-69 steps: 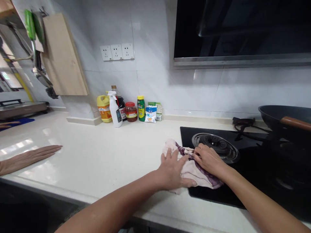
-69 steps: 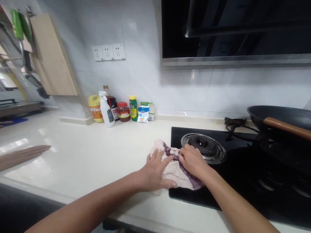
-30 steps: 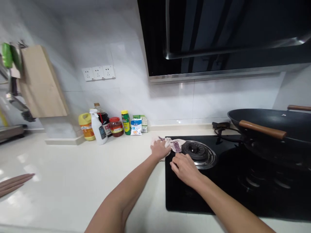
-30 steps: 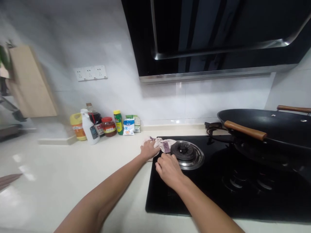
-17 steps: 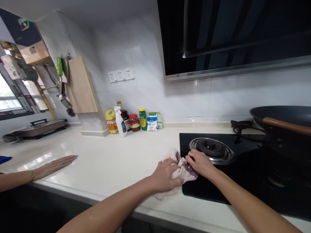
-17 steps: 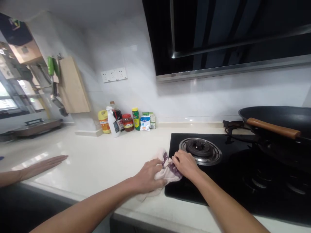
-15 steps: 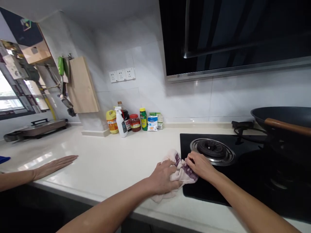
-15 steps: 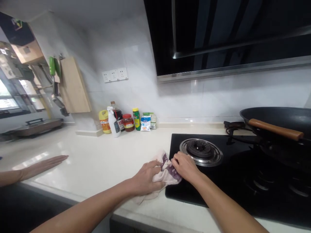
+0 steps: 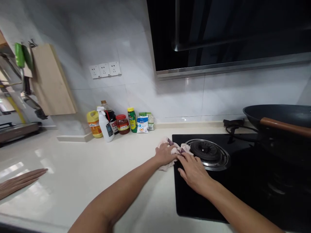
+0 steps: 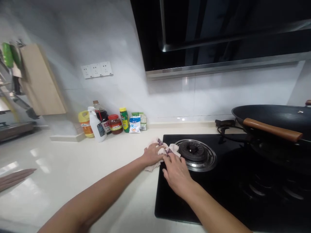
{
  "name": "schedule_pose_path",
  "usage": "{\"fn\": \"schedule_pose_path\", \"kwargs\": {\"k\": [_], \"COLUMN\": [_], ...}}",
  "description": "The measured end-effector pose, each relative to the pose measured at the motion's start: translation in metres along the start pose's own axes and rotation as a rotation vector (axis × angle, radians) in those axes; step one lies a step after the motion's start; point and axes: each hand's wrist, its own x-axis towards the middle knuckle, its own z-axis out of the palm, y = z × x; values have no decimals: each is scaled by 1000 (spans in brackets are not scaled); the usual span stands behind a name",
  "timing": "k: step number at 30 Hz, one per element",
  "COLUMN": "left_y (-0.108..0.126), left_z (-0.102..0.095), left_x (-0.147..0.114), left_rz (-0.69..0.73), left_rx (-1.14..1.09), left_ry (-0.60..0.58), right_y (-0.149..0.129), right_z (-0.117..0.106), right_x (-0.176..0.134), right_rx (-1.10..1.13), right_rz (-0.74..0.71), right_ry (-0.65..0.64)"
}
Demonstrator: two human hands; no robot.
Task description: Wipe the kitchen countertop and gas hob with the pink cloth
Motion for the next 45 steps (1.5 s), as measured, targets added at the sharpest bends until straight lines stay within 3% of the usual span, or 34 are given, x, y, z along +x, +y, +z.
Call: {"fn": "schedule_pose_path", "kwargs": {"k": [4, 8, 12, 15, 18, 22, 28, 33, 36, 40, 45], "left_y": [-8, -16, -22, -29, -36, -36, -14, -4, -4, 1, 10], "left_z": [5, 7, 7, 5, 3, 1, 2, -2, -6, -12, -10], "left_x": [60, 102, 122, 121, 106, 64, -36, -130, -171, -180, -122], "left_rz": [-103, -193, -254, -246, -228, -176, -11, 146, 190, 174, 115], "left_rx": [8, 19, 24, 28, 42, 66, 84, 30, -48, -66, 27], "left_ry": [31, 74, 117, 129, 141, 158, 142, 106, 59, 22, 77], "right_y": [-5, -6, -2, -1, -1, 2, 19, 16, 8, 1, 3], "right_z": [1, -3, -8, -10, -10, -7, -4, 3, 7, 8, 10], "right_x": [1, 2, 2, 2, 1, 5, 13, 5, 0, -3, 0], "right_rx": [39, 48, 66, 52, 54, 89, 137, 120, 138, 163, 114], "right_rz": [-38, -23, -37, -42, -44, -11, 148, 102, 89, 46, 49], "right_ry": [-126, -151, -147, -159, -158, -121, 11, -12, -34, -58, -48]}}
